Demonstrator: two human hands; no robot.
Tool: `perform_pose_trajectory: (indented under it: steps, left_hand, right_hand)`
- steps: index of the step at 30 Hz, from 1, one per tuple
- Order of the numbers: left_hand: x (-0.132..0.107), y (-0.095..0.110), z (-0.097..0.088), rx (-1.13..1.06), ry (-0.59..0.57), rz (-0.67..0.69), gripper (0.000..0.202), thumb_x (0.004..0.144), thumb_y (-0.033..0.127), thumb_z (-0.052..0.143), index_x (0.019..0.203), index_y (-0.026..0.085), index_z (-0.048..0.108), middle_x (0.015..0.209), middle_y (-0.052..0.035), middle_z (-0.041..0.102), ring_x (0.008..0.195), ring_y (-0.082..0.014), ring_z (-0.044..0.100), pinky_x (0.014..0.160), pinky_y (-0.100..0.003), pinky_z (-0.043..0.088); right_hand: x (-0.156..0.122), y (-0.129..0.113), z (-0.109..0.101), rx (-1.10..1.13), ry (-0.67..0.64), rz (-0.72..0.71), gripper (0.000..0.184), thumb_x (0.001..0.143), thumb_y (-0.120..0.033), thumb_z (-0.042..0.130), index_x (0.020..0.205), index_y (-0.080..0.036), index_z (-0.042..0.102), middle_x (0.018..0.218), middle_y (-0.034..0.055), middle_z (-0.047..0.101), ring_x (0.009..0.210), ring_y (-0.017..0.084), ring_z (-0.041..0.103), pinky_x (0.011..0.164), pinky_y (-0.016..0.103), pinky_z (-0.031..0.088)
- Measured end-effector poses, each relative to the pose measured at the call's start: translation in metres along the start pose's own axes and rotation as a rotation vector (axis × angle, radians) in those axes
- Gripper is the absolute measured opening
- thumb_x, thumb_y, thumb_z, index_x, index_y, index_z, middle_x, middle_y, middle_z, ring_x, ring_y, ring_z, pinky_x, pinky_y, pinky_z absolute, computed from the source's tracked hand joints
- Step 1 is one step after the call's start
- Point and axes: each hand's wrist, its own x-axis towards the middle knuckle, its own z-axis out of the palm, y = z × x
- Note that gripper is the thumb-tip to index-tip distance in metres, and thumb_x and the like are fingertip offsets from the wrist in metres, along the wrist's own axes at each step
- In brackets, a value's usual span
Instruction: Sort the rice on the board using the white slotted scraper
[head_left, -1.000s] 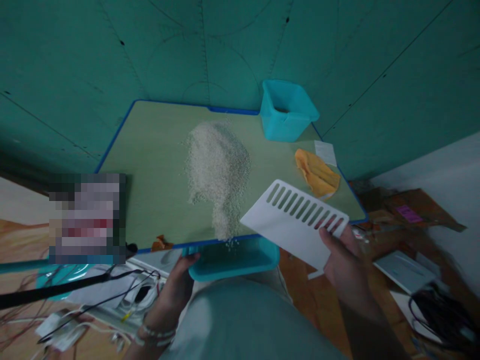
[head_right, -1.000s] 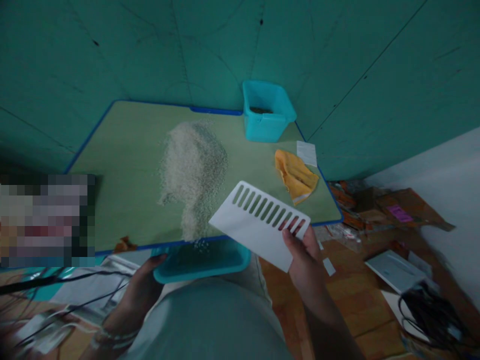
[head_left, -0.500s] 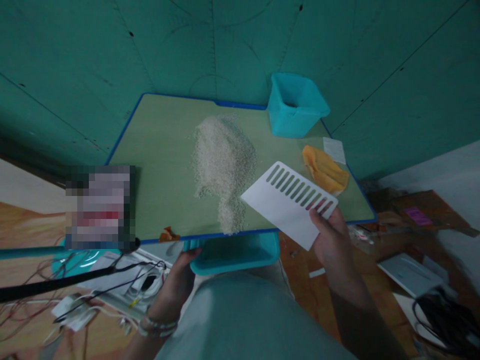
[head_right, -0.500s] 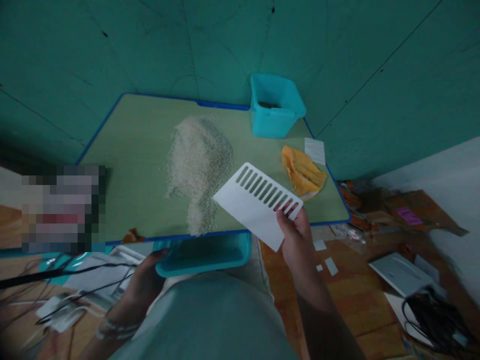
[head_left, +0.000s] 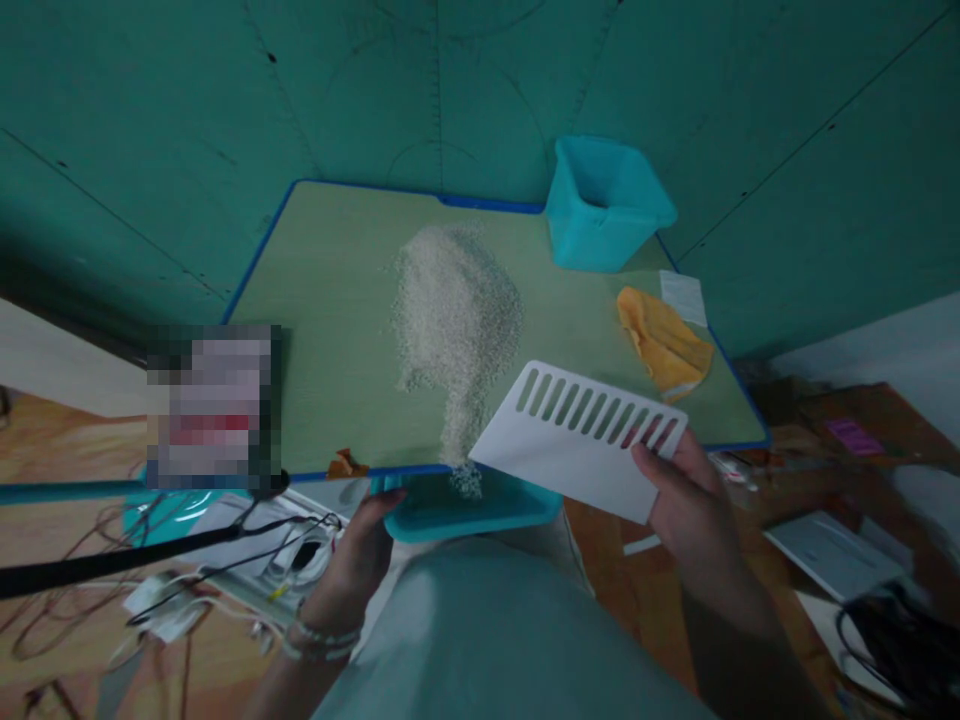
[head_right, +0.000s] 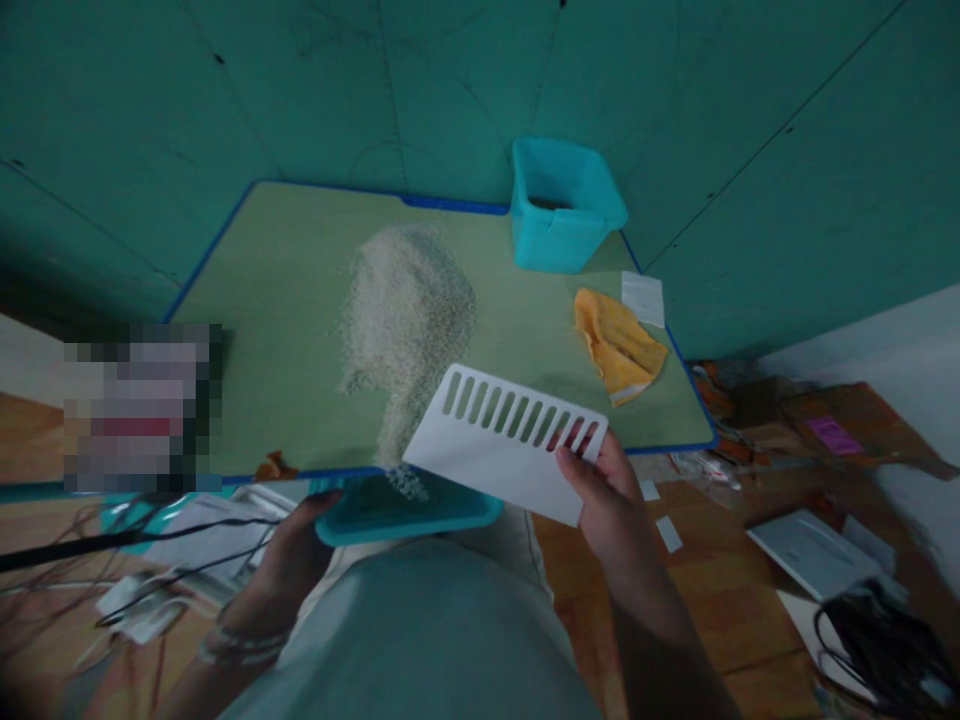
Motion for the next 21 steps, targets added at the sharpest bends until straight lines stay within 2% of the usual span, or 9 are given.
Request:
perform_pose_trajectory:
  steps: [8,18,21]
  left_hand:
    - [-0.001,0.001,0.000,0.000,-0.007,-0.026,0.018,0.055,0.026,0.074,0.072,0.020,0.077,0.066,-0.0011,0.077,0.094,-0.0334,0.067,0.085,-0.039,0.052]
    - [-0.007,0.007,0.000,0.010,0.012,-0.020,0.009,0.054,0.025,0.074,0.062,0.021,0.073,0.064,-0.0015,0.077,0.094,-0.0337,0.067,0.083,-0.038,0.052]
    - [-0.006,0.008,-0.002,0.005,0.022,-0.008,0.017,0.054,0.025,0.074,0.070,0.021,0.074,0.073,-0.0004,0.079,0.097,-0.0326,0.066,0.085,-0.038,0.052]
  right_hand:
    - [0.026,-0.004,0.012,0.054,0.044,-0.156,0.035,0.063,-0.023,0.076,0.097,-0.028,0.065,0.091,0.0011,0.071,0.093,0.025,0.064,0.091,0.049,0.043]
    - [0.026,0.003,0.025,0.031,-0.098,0.005,0.032,0.066,-0.026,0.075,0.095,-0.028,0.064,0.084,-0.0006,0.070,0.080,0.023,0.065,0.081,0.043,0.048]
    - [0.018,0.003,0.025,-0.010,-0.132,0.023,0.028,0.070,-0.026,0.073,0.096,-0.028,0.064,0.089,-0.0005,0.071,0.086,0.023,0.065,0.086,0.043,0.046]
